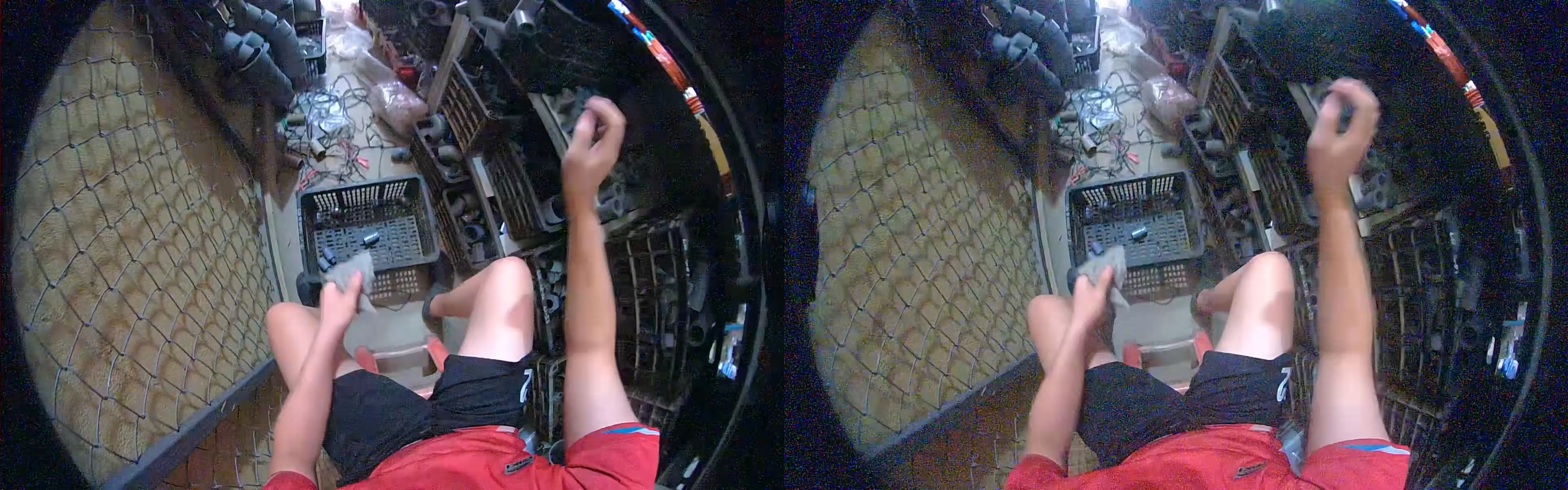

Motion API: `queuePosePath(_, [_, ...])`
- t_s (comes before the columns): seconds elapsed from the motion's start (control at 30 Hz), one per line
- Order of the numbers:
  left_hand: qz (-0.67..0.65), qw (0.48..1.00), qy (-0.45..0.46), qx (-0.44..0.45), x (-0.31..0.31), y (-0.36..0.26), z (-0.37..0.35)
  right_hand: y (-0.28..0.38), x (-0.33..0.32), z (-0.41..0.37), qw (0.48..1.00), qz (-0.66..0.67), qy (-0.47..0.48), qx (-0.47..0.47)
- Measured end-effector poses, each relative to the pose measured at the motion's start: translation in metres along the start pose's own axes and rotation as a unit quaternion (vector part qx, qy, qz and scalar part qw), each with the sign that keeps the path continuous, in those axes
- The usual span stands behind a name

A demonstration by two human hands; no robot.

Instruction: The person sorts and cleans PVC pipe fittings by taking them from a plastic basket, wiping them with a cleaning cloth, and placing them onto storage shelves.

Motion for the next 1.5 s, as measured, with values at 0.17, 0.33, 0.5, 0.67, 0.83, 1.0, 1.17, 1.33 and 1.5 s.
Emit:
queuePosePath(0.17, [-0.037,0.999,-0.035,0.002,-0.010,0.039,0.079,-0.018,0.053,-0.175,0.933,0.013,0.355,0.062])
queuePosePath(0.33, [0.014,0.997,-0.038,-0.060,0.007,0.054,0.090,-0.193,0.110,-0.359,0.620,-0.232,0.700,0.269])
queuePosePath(0.5, [-0.001,0.996,0.001,-0.091,0.014,0.048,0.103,-0.311,0.138,-0.487,0.520,-0.261,0.695,0.423])
queuePosePath(0.67, [-0.028,0.974,0.021,-0.226,0.014,0.047,0.106,-0.382,0.167,-0.584,0.534,-0.088,0.541,0.644])
queuePosePath(0.83, [-0.032,0.967,0.068,-0.243,0.022,0.054,0.105,-0.391,0.220,-0.619,0.543,-0.072,0.537,0.641])
queuePosePath(1.0, [-0.090,0.967,0.077,-0.226,0.033,0.054,0.102,-0.391,0.206,-0.608,0.576,-0.182,0.570,0.557])
queuePosePath(1.17, [-0.009,0.977,0.061,-0.206,0.036,0.048,0.103,-0.379,0.167,-0.562,0.649,-0.198,0.495,0.543])
queuePosePath(1.33, [0.004,0.994,0.032,-0.100,0.042,0.068,0.096,-0.293,0.149,-0.491,0.723,-0.169,0.408,0.531])
queuePosePath(1.5, [0.015,0.998,0.035,-0.048,0.052,0.044,0.092,-0.210,0.109,-0.409,0.815,-0.225,0.335,0.416])
Point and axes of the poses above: each hand's wrist, its own z-axis towards the middle knuckle, its own x-axis out of the palm, y = z × x, the point moved 3 cm from there along z, towards the middle knuckle, and after that the axes turned 14 degrees about x, right-handed, at the moved point
